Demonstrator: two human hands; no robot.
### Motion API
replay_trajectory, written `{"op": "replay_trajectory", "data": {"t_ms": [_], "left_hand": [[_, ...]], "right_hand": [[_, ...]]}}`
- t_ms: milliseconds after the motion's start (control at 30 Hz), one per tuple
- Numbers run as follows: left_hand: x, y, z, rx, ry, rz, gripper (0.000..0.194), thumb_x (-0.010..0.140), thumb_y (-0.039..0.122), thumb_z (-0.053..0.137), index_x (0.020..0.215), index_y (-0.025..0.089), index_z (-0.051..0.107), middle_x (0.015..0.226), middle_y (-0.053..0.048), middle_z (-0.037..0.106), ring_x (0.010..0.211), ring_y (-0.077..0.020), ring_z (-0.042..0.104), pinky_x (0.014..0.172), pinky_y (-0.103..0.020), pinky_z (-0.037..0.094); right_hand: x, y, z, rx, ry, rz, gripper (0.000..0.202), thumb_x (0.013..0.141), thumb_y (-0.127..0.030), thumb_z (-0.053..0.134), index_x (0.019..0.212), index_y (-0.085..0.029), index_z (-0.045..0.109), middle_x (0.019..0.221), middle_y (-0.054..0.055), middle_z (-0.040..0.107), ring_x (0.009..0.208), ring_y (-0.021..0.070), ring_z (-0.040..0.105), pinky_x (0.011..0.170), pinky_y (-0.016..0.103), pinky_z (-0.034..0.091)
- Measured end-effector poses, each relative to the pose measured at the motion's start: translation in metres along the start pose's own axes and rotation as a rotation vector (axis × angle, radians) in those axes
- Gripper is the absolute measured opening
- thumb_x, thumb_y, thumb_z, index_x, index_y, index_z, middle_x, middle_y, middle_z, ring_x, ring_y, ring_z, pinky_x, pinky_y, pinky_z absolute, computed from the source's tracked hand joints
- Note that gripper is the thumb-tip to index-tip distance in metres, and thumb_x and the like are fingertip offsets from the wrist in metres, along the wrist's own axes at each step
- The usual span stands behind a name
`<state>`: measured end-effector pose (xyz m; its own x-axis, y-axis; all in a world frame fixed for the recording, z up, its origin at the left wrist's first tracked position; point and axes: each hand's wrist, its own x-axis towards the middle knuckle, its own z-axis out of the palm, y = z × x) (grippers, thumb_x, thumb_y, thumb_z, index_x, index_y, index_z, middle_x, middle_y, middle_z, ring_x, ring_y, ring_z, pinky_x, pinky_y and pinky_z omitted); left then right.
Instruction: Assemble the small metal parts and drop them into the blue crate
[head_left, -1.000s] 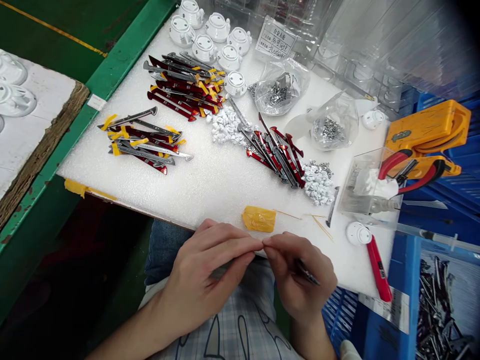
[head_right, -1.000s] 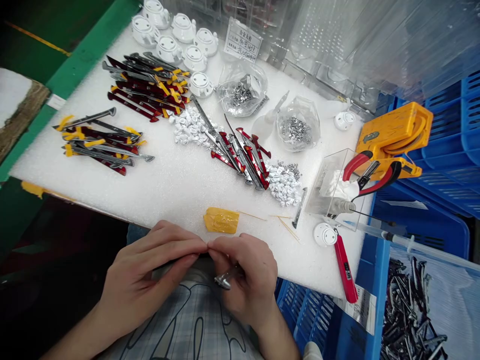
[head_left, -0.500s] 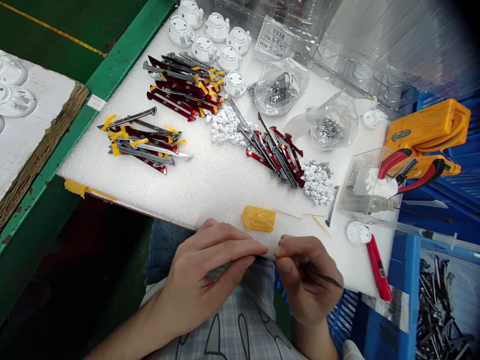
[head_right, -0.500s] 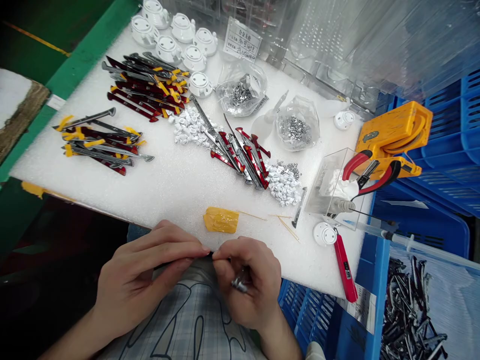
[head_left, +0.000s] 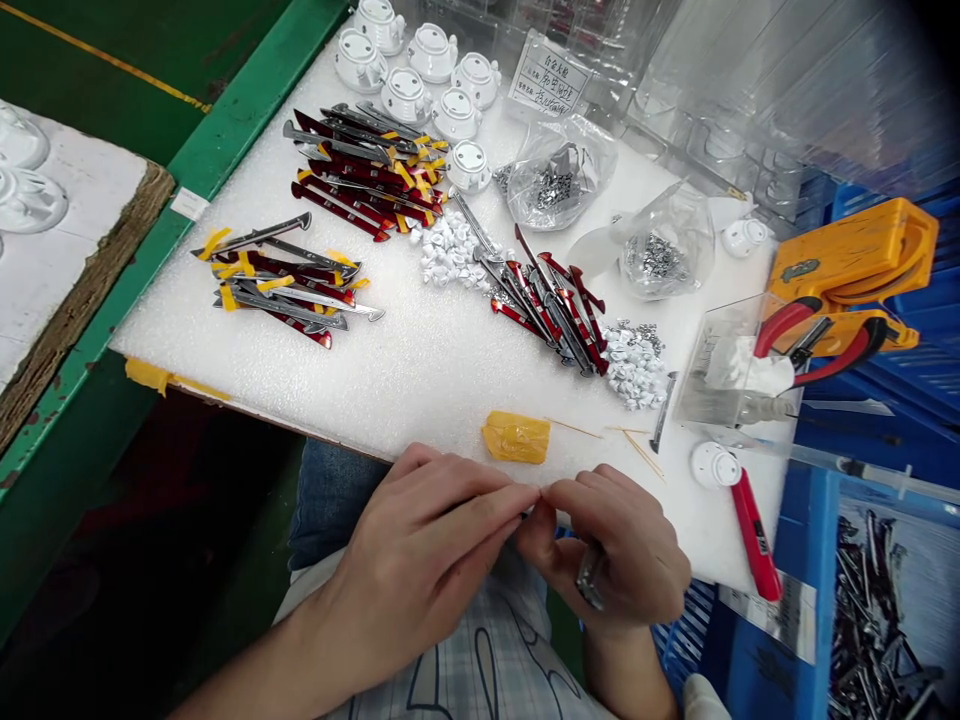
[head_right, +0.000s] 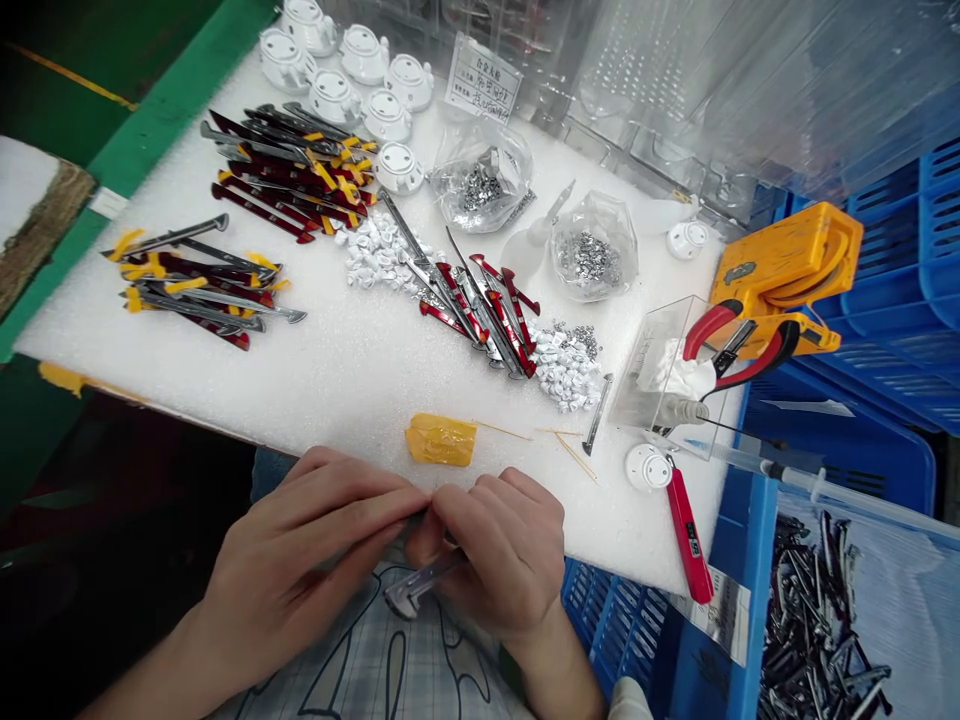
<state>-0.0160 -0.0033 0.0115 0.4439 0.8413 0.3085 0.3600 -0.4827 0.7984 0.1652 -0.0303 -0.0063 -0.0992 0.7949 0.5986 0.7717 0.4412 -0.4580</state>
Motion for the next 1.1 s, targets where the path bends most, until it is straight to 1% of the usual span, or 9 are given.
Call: {"op": "replay_trajectory", "data": {"t_ms": [133,333,500,700,800,900,967,1033,1100], "left_hand": [[0.001,-0.002,0.000,-0.115,-0.025,-0.038,0.019,0.112,0.017,0.058,0.117,0.024,0.076,0.102,0.001,0.085,0.087,-0.0122,0.078,0.080,-0.024,0.060],[0.001,-0.001,-0.006,-0.211,0.012,-0.101,0.021,0.107,0.012,0.064,0.113,0.026,0.079,0.095,0.002,0.085,0.080,-0.0137,0.079,0.079,-0.026,0.064],[0.005,-0.001,0.001,-0.174,0.085,-0.088,0.010,0.105,0.018,0.071,0.110,0.025,0.077,0.097,0.000,0.086,0.079,-0.0152,0.080,0.081,-0.030,0.065],[0.010,-0.001,0.006,-0.145,0.110,-0.008,0.007,0.105,0.022,0.074,0.111,0.025,0.076,0.099,0.001,0.087,0.082,-0.0154,0.081,0.077,-0.030,0.063],[0.010,-0.002,0.002,-0.066,0.098,0.041,0.011,0.105,0.018,0.073,0.112,0.026,0.077,0.102,0.002,0.088,0.081,-0.0150,0.082,0.076,-0.031,0.060],[0.010,-0.004,0.000,0.028,0.093,0.090,0.016,0.104,0.012,0.070,0.111,0.025,0.076,0.102,0.003,0.088,0.081,-0.0149,0.082,0.076,-0.032,0.057],[0.010,-0.007,0.000,-0.014,0.131,0.042,0.019,0.102,0.008,0.070,0.106,0.026,0.075,0.096,0.004,0.086,0.079,-0.0140,0.079,0.074,-0.031,0.057],[0.008,-0.012,-0.002,-0.119,0.186,-0.091,0.022,0.099,0.005,0.069,0.099,0.026,0.074,0.089,0.005,0.081,0.076,-0.0133,0.075,0.070,-0.028,0.057],[0.001,-0.018,-0.009,-0.216,0.256,-0.227,0.020,0.100,0.008,0.067,0.095,0.026,0.074,0.084,0.005,0.076,0.073,-0.0133,0.070,0.065,-0.027,0.055]], "right_hand": [[0.002,-0.002,0.002,0.053,0.049,0.102,0.019,0.092,-0.006,0.061,0.084,-0.023,0.059,0.058,-0.009,0.049,0.046,0.0074,0.036,0.046,0.026,0.030],[-0.008,-0.006,0.000,0.320,0.100,0.447,0.013,0.090,-0.016,0.065,0.085,-0.026,0.061,0.057,-0.009,0.042,0.044,0.0100,0.036,0.042,0.026,0.027],[-0.010,-0.011,-0.004,0.627,0.030,0.645,0.011,0.094,-0.020,0.064,0.084,-0.027,0.064,0.065,-0.006,0.056,0.046,0.0095,0.037,0.044,0.024,0.031],[-0.010,-0.013,-0.003,0.771,-0.021,0.749,0.010,0.095,-0.019,0.069,0.092,-0.027,0.073,0.056,-0.009,0.047,0.043,0.0088,0.032,0.041,0.022,0.028],[-0.012,-0.014,-0.003,0.815,-0.028,0.782,0.007,0.098,-0.026,0.070,0.093,-0.027,0.075,0.061,-0.007,0.054,0.047,0.0089,0.039,0.042,0.021,0.032],[-0.016,-0.015,-0.006,0.798,-0.089,0.780,0.013,0.103,-0.032,0.067,0.100,-0.027,0.078,0.067,-0.004,0.059,0.051,0.0103,0.044,0.046,0.022,0.034],[-0.019,-0.016,-0.008,0.759,-0.160,0.765,0.016,0.104,-0.034,0.066,0.108,-0.027,0.079,0.064,-0.005,0.052,0.051,0.0105,0.039,0.046,0.024,0.030],[-0.019,-0.016,-0.009,0.761,-0.223,0.776,0.018,0.105,-0.037,0.066,0.114,-0.028,0.079,0.061,-0.007,0.041,0.051,0.0105,0.033,0.047,0.025,0.025],[-0.018,-0.015,-0.007,0.850,-0.204,0.800,0.023,0.106,-0.045,0.066,0.117,-0.028,0.077,0.063,-0.008,0.035,0.052,0.0106,0.030,0.048,0.025,0.024]]}}
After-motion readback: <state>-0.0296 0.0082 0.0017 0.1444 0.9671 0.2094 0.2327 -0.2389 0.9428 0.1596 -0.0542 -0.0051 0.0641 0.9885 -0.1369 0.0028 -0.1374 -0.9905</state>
